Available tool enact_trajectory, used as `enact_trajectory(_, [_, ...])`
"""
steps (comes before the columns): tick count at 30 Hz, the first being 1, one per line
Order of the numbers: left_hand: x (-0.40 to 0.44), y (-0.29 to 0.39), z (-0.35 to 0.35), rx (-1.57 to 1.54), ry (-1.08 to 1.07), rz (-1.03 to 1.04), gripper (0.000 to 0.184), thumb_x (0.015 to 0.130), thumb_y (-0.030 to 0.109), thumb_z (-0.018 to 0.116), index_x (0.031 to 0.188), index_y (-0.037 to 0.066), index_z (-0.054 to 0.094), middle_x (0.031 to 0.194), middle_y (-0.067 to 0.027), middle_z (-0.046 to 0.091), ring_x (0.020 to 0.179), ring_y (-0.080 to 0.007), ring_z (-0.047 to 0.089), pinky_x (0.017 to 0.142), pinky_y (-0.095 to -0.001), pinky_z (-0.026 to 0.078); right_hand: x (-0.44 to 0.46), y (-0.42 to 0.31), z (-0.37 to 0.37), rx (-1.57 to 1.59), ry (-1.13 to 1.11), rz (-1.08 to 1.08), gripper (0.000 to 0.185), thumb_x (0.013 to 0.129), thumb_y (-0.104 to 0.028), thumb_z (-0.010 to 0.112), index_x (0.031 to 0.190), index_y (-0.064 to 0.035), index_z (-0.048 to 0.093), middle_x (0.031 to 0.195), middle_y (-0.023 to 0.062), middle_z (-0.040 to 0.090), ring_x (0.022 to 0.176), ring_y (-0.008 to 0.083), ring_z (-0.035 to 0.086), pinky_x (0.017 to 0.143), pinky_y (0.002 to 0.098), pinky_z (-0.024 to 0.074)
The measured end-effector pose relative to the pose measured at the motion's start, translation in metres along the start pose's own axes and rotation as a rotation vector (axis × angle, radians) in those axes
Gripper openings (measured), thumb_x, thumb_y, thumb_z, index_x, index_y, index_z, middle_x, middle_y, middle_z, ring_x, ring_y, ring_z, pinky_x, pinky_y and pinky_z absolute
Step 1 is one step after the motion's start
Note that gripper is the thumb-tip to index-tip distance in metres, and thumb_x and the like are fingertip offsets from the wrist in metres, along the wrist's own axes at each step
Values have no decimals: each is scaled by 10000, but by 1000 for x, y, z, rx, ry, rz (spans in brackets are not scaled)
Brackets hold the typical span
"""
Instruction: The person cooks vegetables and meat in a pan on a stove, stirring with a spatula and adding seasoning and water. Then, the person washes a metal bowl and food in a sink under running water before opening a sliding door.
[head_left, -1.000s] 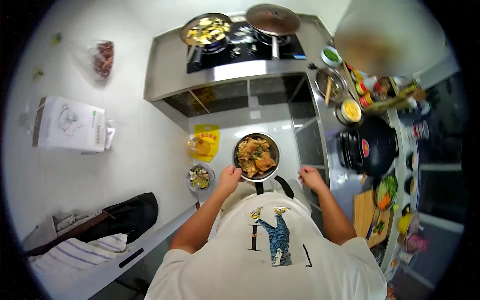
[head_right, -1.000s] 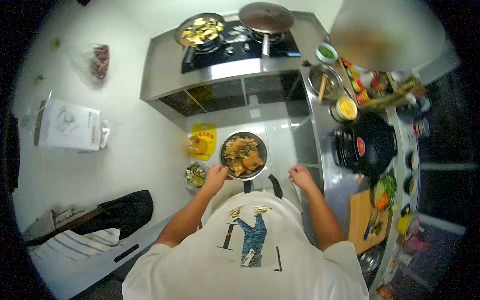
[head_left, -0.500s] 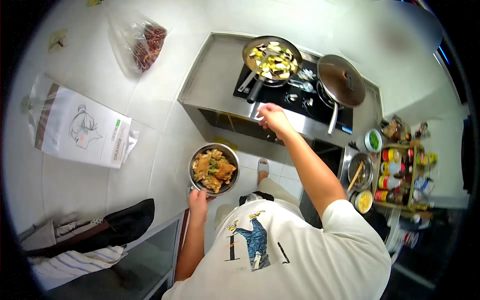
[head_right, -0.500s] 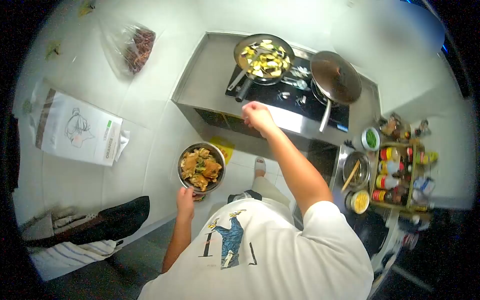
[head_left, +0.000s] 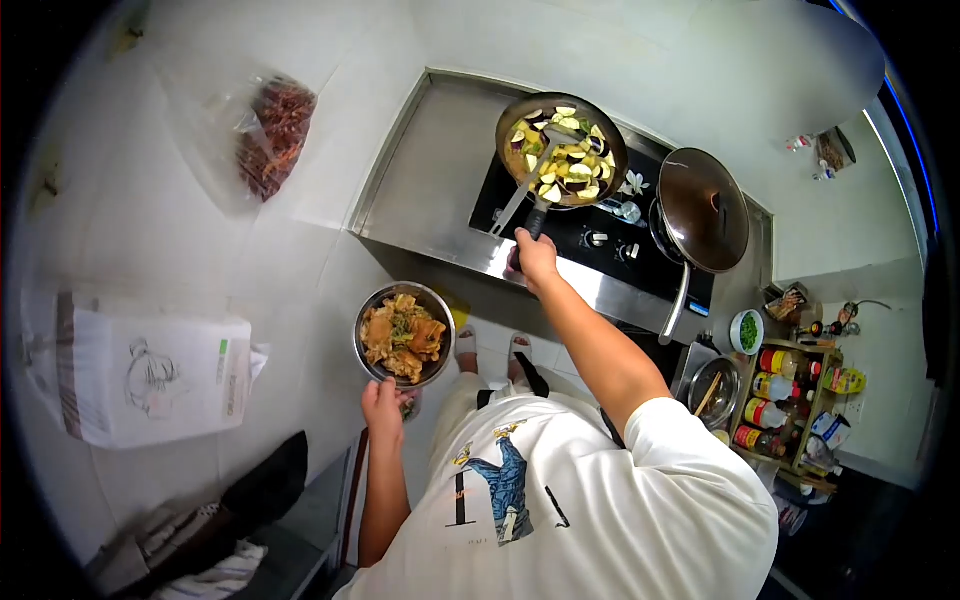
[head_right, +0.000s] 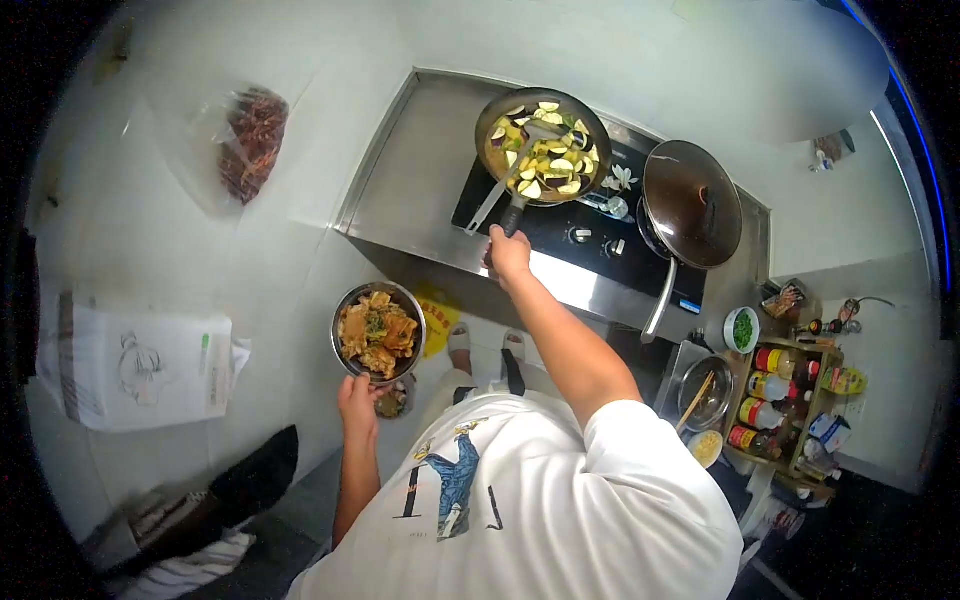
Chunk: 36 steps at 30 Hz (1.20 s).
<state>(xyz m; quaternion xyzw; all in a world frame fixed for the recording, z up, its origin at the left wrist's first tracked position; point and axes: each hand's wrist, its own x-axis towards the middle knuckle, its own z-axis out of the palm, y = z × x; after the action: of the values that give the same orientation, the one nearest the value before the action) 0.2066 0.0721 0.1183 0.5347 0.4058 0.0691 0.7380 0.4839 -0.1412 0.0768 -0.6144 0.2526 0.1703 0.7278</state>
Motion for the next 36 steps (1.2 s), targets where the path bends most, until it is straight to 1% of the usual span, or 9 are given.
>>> enact_trajectory(4, [39, 21, 4, 48, -76, 9, 145, 891, 128, 493, 824, 1, 509, 751, -64, 537, 653, -161, 575, 607, -311, 534, -7, -9, -6, -83, -1, 55, 293, 850, -265, 592, 888, 7, 493, 702, 127, 537, 592, 262, 580, 488, 388, 489])
enact_trajectory(6, [55, 31, 5, 82, -117, 11, 147, 893, 124, 488, 814, 1, 505, 756, -63, 541, 653, -154, 569, 608, -308, 534, -3, 0, -8, -1012, 496, -696, 412, 822, -313, 634, 999, 34, 502, 862, 199, 558, 791, 348, 581, 690, 431, 493])
enact_trajectory(8, [72, 38, 6, 100, -157, 53, 144, 897, 117, 480, 814, 2, 508, 759, -58, 542, 661, -141, 561, 615, -310, 537, -42, -42, 8, -914, 460, -926, 593, 757, -356, 697, 1110, 66, 476, 1010, 264, 539, 948, 360, 551, 843, 412, 442])
enact_trajectory(12, [92, 60, 11, 180, -208, 98, 132, 884, 121, 477, 850, 6, 533, 769, -55, 550, 669, -137, 548, 625, -303, 529, -45, -58, 51, -811, 111, -245, 780, 735, -463, 653, 1151, 153, 417, 1166, 325, 512, 1064, 390, 545, 882, 379, 444])
enact_trajectory(18, [123, 69, 10, 146, -276, 52, 156, 903, 116, 458, 878, -23, 525, 814, -68, 557, 680, -140, 561, 656, -320, 551, 18, -34, 83, -646, 312, 25, 811, 738, -377, 677, 1221, 162, 311, 1187, 298, 512, 1125, 357, 519, 918, 366, 422])
enact_trajectory(23, [128, 87, 30, 174, -280, 43, 166, 898, 119, 460, 872, -31, 525, 804, -66, 553, 674, -155, 581, 654, -313, 549, 56, -32, 79, -28, 315, 115, 173, 780, -139, 560, 779, 7, 468, 586, 91, 452, 400, 185, 394, 348, 307, 292])
enact_trajectory(26, [140, 93, 48, 194, -300, 29, 183, 894, 124, 468, 859, -44, 530, 831, -98, 587, 685, -178, 616, 631, -308, 548, 54, -47, 52, -271, 402, -156, 127, 833, -156, 462, 794, -39, 494, 603, 80, 469, 394, 188, 393, 349, 337, 290])
enact_trajectory(30, [160, 114, 112, 189, -379, 112, 207, 884, 123, 467, 838, -65, 542, 743, -135, 621, 600, -198, 633, 554, -301, 532, 7, -79, -16, -490, 352, -416, 308, 892, -215, 454, 1075, 5, 567, 963, 194, 623, 913, 327, 598, 834, 354, 432])
enact_trajectory(36, [196, 161, 253, 599, -493, 395, 222, 845, 129, 466, 813, -58, 582, 640, -140, 636, 548, -202, 643, 500, -303, 507, -50, -94, -90, -788, 375, -509, 384, 889, -215, 487, 1208, -4, 517, 1124, 213, 590, 1057, 339, 560, 909, 354, 421])
